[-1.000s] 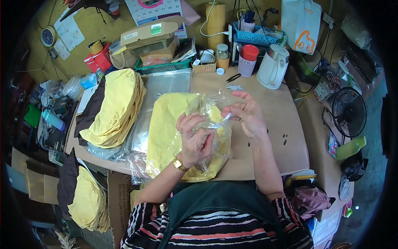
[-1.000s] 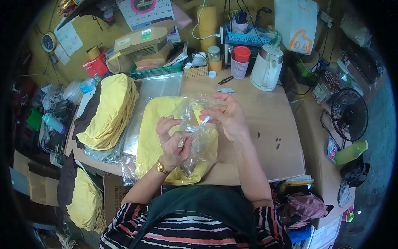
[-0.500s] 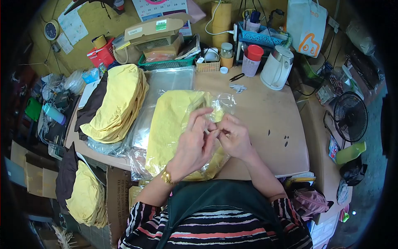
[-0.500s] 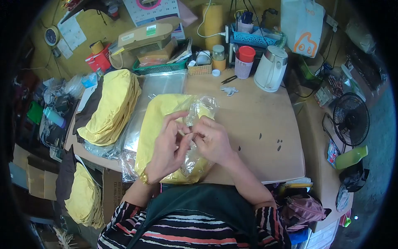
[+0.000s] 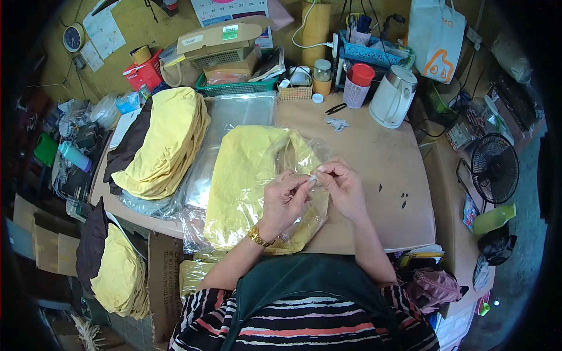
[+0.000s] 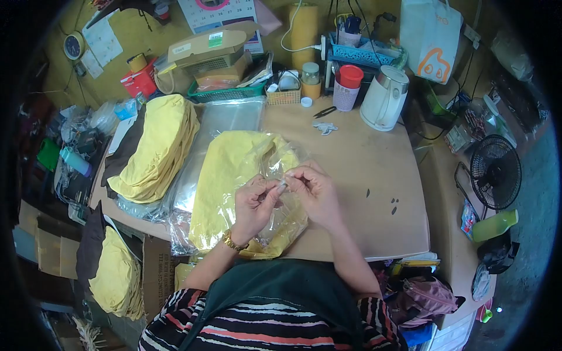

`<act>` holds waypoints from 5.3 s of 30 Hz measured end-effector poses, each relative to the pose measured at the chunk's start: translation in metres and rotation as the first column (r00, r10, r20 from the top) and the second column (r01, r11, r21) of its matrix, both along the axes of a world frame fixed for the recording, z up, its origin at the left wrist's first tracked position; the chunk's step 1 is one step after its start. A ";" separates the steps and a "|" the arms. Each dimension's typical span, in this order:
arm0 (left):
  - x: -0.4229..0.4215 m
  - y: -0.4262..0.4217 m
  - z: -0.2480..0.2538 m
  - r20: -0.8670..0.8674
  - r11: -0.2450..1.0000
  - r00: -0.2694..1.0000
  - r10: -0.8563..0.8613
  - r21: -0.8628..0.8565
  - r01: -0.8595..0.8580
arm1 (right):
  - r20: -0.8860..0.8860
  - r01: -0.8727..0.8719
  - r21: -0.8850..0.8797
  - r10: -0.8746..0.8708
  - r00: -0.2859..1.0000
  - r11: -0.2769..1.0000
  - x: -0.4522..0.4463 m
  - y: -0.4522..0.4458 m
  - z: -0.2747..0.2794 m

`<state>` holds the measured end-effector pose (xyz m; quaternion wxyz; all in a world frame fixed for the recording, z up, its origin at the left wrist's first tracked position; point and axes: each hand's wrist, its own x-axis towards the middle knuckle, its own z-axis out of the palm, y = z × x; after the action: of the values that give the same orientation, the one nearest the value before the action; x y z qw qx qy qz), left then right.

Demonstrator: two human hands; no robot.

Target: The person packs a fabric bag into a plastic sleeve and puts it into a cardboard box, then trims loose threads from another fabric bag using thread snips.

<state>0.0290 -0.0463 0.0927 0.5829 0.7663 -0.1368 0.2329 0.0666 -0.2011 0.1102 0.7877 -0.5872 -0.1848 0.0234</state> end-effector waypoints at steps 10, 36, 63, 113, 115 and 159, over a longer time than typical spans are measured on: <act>0.002 0.004 0.006 -0.152 0.977 0.988 -0.035 -0.214 0.002 | 0.594 0.411 -0.585 0.025 0.804 0.699 -0.018 -0.018 0.035; -0.010 0.000 -0.008 0.024 0.924 0.996 -0.081 -0.373 0.084 | 0.901 0.520 -0.229 -0.023 0.433 0.823 -0.031 -0.019 -0.016; -0.027 -0.007 -0.007 0.065 0.954 0.997 -0.036 0.301 0.015 | 0.599 0.378 -0.542 0.030 0.800 0.750 -0.035 -0.031 -0.018; 0.088 0.039 0.244 0.328 0.838 0.917 -0.225 -0.416 0.354 | -0.577 -0.040 0.278 0.200 0.792 0.960 0.017 -0.011 -0.096; 0.088 0.082 0.246 0.349 0.805 0.925 -0.149 -0.500 0.318 | -0.391 -0.286 0.684 0.669 0.632 0.671 -0.002 -0.005 -0.067; 0.030 0.030 -0.075 -0.525 0.502 0.850 0.033 -0.727 -0.468 | 0.441 0.423 -0.891 -0.088 0.893 -0.164 0.147 -0.059 -0.127</act>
<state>0.0587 -0.0160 0.0172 0.8483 0.4370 0.2447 0.1721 0.2132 -0.2604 -0.0170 0.0526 -0.9932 -0.0723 -0.0741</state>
